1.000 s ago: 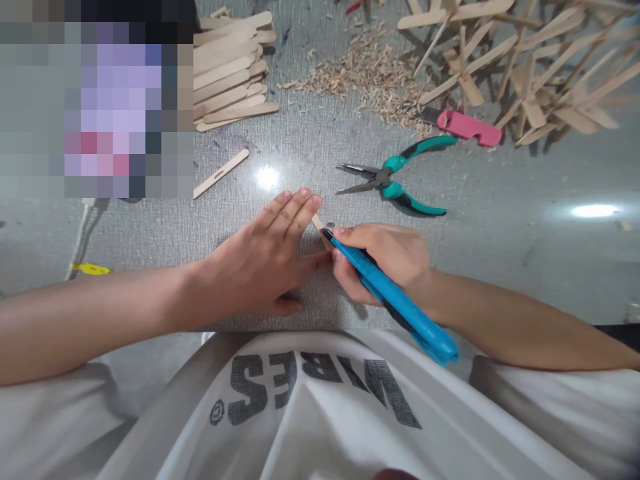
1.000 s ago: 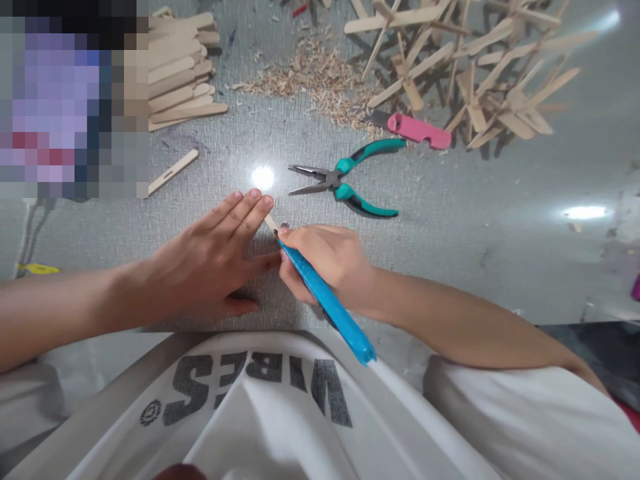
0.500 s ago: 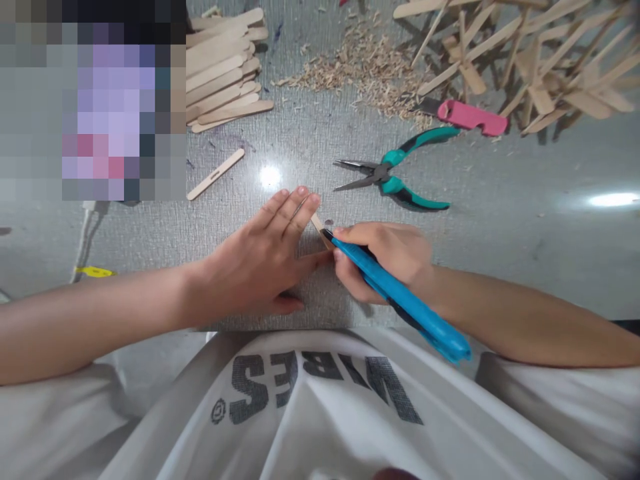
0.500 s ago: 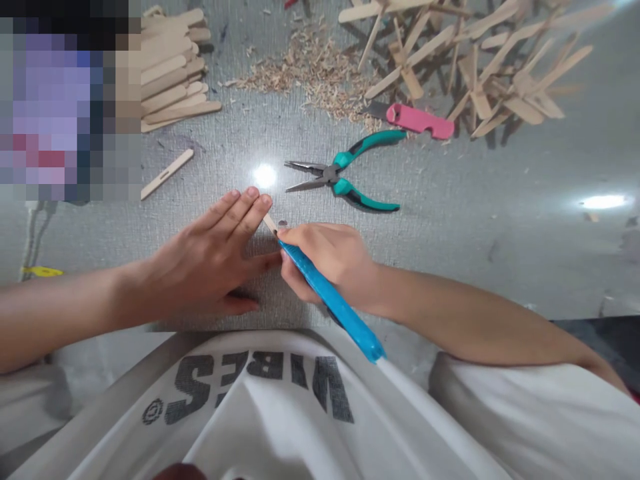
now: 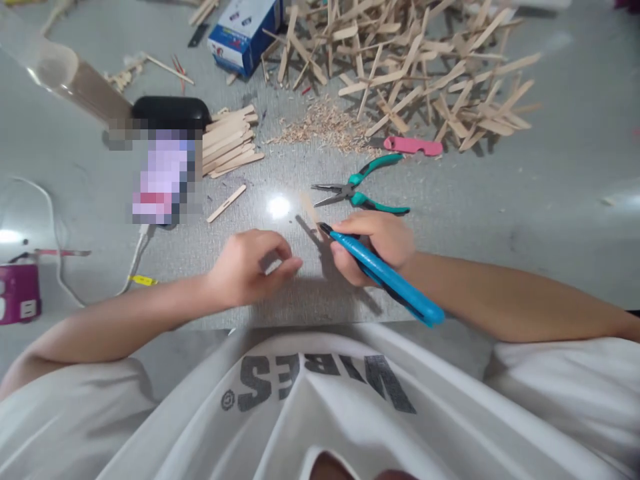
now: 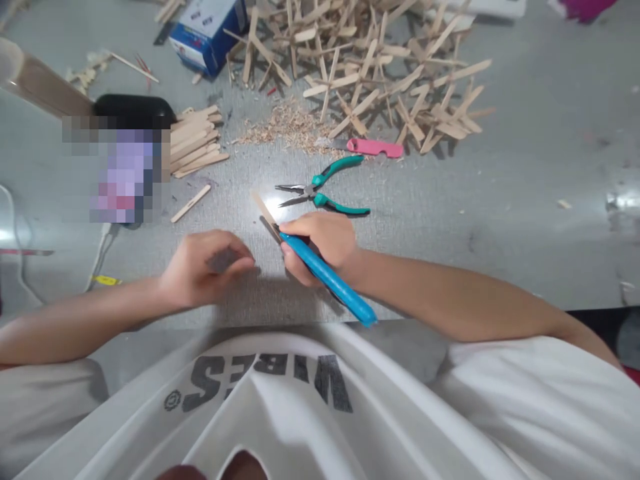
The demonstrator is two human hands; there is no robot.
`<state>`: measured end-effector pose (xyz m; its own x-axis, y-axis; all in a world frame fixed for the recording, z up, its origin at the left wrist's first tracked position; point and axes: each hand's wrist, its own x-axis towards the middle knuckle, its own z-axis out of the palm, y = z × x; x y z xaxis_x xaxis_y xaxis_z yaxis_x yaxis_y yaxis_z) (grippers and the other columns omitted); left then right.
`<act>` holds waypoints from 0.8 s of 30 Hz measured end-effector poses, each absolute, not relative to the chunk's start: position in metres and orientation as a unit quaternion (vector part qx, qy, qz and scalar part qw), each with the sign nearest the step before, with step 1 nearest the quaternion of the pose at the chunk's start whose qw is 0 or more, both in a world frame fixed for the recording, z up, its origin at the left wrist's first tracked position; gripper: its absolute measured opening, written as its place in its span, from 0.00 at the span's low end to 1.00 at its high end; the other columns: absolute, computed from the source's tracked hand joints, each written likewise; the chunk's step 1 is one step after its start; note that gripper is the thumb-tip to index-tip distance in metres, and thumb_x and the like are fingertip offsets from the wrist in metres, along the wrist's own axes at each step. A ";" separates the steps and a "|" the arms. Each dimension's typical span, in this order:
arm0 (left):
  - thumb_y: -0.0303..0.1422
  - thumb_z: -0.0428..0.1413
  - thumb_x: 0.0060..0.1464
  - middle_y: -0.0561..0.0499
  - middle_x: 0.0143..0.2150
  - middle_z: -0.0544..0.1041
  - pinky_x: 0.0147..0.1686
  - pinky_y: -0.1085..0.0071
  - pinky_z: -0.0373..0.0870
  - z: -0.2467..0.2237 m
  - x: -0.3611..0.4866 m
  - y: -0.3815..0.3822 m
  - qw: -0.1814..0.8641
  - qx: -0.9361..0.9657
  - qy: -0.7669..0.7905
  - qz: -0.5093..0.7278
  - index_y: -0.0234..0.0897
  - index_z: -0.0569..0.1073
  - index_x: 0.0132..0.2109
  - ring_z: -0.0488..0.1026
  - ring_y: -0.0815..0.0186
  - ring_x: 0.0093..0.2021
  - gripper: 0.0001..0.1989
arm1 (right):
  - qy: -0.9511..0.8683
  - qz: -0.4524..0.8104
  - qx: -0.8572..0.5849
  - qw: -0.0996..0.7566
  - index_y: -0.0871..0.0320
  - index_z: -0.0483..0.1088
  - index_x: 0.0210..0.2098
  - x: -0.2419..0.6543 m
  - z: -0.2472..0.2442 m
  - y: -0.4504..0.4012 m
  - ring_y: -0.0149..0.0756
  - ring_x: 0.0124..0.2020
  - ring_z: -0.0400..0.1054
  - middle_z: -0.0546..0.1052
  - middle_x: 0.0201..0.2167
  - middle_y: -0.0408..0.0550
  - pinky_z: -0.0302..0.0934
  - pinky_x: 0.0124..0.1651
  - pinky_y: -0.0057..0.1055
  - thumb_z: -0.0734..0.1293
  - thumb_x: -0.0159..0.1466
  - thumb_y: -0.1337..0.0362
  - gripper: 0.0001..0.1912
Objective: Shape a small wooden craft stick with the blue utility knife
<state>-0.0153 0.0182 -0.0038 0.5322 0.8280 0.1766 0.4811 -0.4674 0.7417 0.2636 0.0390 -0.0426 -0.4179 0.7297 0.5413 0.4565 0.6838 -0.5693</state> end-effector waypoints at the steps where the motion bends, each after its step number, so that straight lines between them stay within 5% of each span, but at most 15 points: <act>1: 0.37 0.63 0.71 0.48 0.36 0.89 0.36 0.69 0.78 -0.002 -0.010 0.018 0.389 0.762 0.448 0.262 0.36 0.81 0.42 0.85 0.64 0.34 0.09 | -0.823 0.155 -0.340 0.429 0.46 0.74 0.54 0.263 -0.044 0.040 0.46 0.31 0.84 0.88 0.36 0.47 0.79 0.34 0.43 0.71 0.72 0.61 0.12; 6: 0.39 0.65 0.65 0.38 0.55 0.89 0.51 0.66 0.84 -0.003 0.027 0.016 0.606 0.600 0.436 0.289 0.32 0.81 0.58 0.88 0.62 0.46 0.19 | -0.804 0.126 -0.271 0.513 0.46 0.72 0.63 0.258 -0.044 0.041 0.46 0.32 0.84 0.87 0.37 0.49 0.78 0.32 0.42 0.71 0.72 0.63 0.20; 10: 0.41 0.62 0.67 0.45 0.39 0.87 0.41 0.71 0.80 -0.003 0.046 0.022 0.599 0.583 0.451 0.314 0.34 0.81 0.43 0.83 0.65 0.38 0.12 | -0.787 0.134 -0.254 0.547 0.49 0.72 0.63 0.253 -0.046 0.039 0.46 0.31 0.83 0.85 0.35 0.49 0.78 0.31 0.43 0.72 0.75 0.53 0.20; 13: 0.42 0.60 0.68 0.50 0.30 0.82 0.33 0.73 0.73 -0.001 0.046 0.028 0.552 0.610 0.477 0.308 0.35 0.80 0.38 0.77 0.69 0.29 0.15 | -0.773 0.135 -0.281 0.552 0.49 0.71 0.62 0.251 -0.045 0.038 0.42 0.26 0.79 0.84 0.33 0.46 0.75 0.28 0.40 0.73 0.74 0.55 0.20; 17: 0.37 0.58 0.69 0.56 0.24 0.71 0.28 0.74 0.61 -0.001 0.037 0.035 0.432 0.696 0.499 0.282 0.35 0.80 0.34 0.65 0.73 0.26 0.16 | -0.754 0.173 -0.338 0.535 0.45 0.72 0.57 0.255 -0.039 0.035 0.39 0.24 0.76 0.85 0.34 0.45 0.72 0.26 0.39 0.72 0.74 0.59 0.13; 20: 0.34 0.57 0.69 0.59 0.21 0.59 0.27 0.73 0.52 -0.004 0.030 0.040 0.358 0.744 0.495 0.271 0.36 0.71 0.26 0.56 0.74 0.25 0.20 | -0.729 0.242 -0.362 0.528 0.45 0.73 0.55 0.259 -0.036 0.033 0.39 0.22 0.73 0.82 0.30 0.43 0.69 0.24 0.39 0.71 0.76 0.56 0.09; 24: 0.32 0.56 0.68 0.59 0.20 0.58 0.24 0.74 0.51 -0.004 0.024 0.042 0.397 0.734 0.485 0.262 0.37 0.66 0.25 0.55 0.74 0.23 0.20 | -0.696 0.269 -0.388 0.541 0.45 0.75 0.56 0.263 -0.036 0.035 0.38 0.18 0.70 0.77 0.25 0.41 0.68 0.21 0.39 0.69 0.79 0.49 0.11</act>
<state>0.0236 0.0420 -0.0043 0.3922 0.9199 -0.0008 0.5044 -0.2143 0.8364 0.2630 0.0354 -0.0364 -0.1139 0.8313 0.5441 0.2486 0.5540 -0.7945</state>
